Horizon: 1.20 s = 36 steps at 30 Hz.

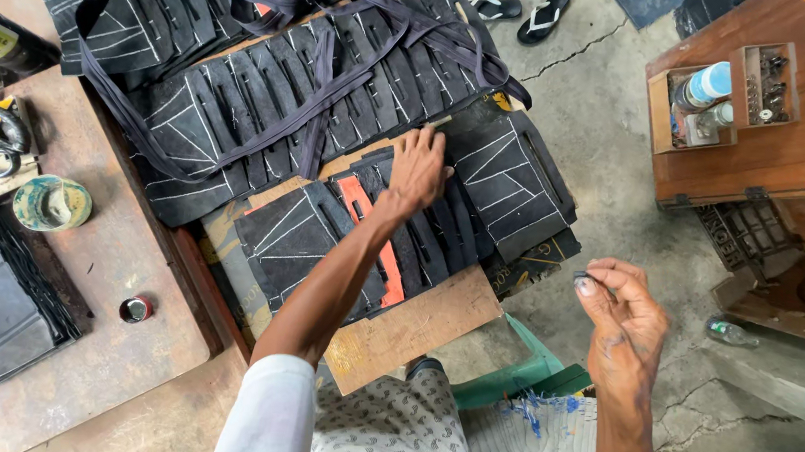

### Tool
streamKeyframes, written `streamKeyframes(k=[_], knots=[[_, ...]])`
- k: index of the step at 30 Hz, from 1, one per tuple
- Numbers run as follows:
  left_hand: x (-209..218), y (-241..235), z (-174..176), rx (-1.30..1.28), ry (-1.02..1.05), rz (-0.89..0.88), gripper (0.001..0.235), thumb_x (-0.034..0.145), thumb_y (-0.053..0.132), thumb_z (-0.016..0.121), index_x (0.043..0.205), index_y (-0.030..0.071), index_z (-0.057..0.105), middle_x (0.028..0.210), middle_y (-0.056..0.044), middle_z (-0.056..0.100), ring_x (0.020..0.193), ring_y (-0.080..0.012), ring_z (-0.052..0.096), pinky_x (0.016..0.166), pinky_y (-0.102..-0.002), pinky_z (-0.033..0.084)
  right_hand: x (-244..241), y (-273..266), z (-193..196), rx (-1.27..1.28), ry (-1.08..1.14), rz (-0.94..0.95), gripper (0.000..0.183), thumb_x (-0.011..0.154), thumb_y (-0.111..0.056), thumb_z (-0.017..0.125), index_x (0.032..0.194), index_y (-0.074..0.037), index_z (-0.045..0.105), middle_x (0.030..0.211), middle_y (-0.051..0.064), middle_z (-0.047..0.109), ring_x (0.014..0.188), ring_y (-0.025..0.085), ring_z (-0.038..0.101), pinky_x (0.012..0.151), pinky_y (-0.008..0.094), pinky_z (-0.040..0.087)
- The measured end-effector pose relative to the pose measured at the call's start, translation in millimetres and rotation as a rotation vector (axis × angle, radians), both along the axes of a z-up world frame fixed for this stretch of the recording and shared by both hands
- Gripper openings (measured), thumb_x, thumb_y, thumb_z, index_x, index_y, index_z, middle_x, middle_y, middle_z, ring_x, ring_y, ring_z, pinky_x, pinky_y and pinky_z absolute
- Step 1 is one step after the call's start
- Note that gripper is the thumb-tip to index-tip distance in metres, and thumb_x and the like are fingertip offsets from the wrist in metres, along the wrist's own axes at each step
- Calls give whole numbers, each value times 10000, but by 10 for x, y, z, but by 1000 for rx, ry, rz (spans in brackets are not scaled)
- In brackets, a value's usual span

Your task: The person assembles black fabric bags by hand, inserting a strap into a slot on the bag and folding the fabric over it. They handle multiple bags, stacking them on a wooden workbench while seated on a low stool.

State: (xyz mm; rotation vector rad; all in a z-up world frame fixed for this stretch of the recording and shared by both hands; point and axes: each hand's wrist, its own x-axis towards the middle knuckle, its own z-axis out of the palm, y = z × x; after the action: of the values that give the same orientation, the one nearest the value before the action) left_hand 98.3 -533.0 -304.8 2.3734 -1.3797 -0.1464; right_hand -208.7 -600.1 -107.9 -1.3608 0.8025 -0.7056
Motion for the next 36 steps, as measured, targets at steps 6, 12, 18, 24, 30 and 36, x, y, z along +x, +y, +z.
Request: streamKeyframes(k=[6, 12, 18, 24, 30, 36], knots=[[201, -19, -90, 188, 105, -19, 633, 778, 415, 834, 1173, -8, 579, 1185, -161, 589, 1205, -349, 491, 990, -513, 386, 411, 185, -568, 560, -160, 90, 227, 914, -38, 688, 1120, 56, 677, 1148, 158, 655, 1054, 247, 613, 972, 396, 512], [729, -132, -128, 252, 488, -33, 759, 647, 369, 932, 1193, -1, 557, 1130, -196, 639, 1128, -393, 561, 921, -583, 414, 542, 358, -951, 1009, -194, 37, 99, 933, -95, 680, 1010, -37, 654, 1066, 102, 688, 1113, 275, 623, 989, 489, 485], [1117, -10, -162, 268, 821, -310, 745, 555, 148, 928, 1191, -43, 590, 927, -141, 737, 896, -251, 701, 772, -403, 545, 502, 168, -1107, 777, -135, 20, 109, 979, -107, 645, 1067, -42, 645, 1084, 111, 679, 1077, 249, 631, 996, 474, 498], [1219, 159, -10, 160, 1273, -483, 627, 601, -64, 841, 1213, -16, 710, 1010, -68, 781, 904, -150, 714, 794, -319, 583, 842, -164, -1134, 484, -208, -98, 110, 1043, -78, 616, 1135, -33, 577, 1102, 115, 642, 1108, 291, 646, 1027, 557, 560], [1302, 340, 209, 68, 1668, -604, 607, 603, -167, 825, 1185, -37, 710, 1045, -122, 777, 950, -202, 755, 826, -341, 653, 1422, -502, -1155, 505, -145, 31, 147, 1028, -98, 594, 1128, 1, 552, 1156, 138, 600, 1197, 417, 639, 990, 633, 576], [1276, 461, 276, 100, 1494, -600, 592, 585, -170, 826, 1157, -51, 727, 1033, -129, 778, 911, -192, 755, 802, -331, 651, 1875, -344, -1583, 696, 45, 149, 188, 989, -111, 643, 1149, -37, 578, 1119, 108, 690, 1022, 285, 667, 849, 416, 603]])
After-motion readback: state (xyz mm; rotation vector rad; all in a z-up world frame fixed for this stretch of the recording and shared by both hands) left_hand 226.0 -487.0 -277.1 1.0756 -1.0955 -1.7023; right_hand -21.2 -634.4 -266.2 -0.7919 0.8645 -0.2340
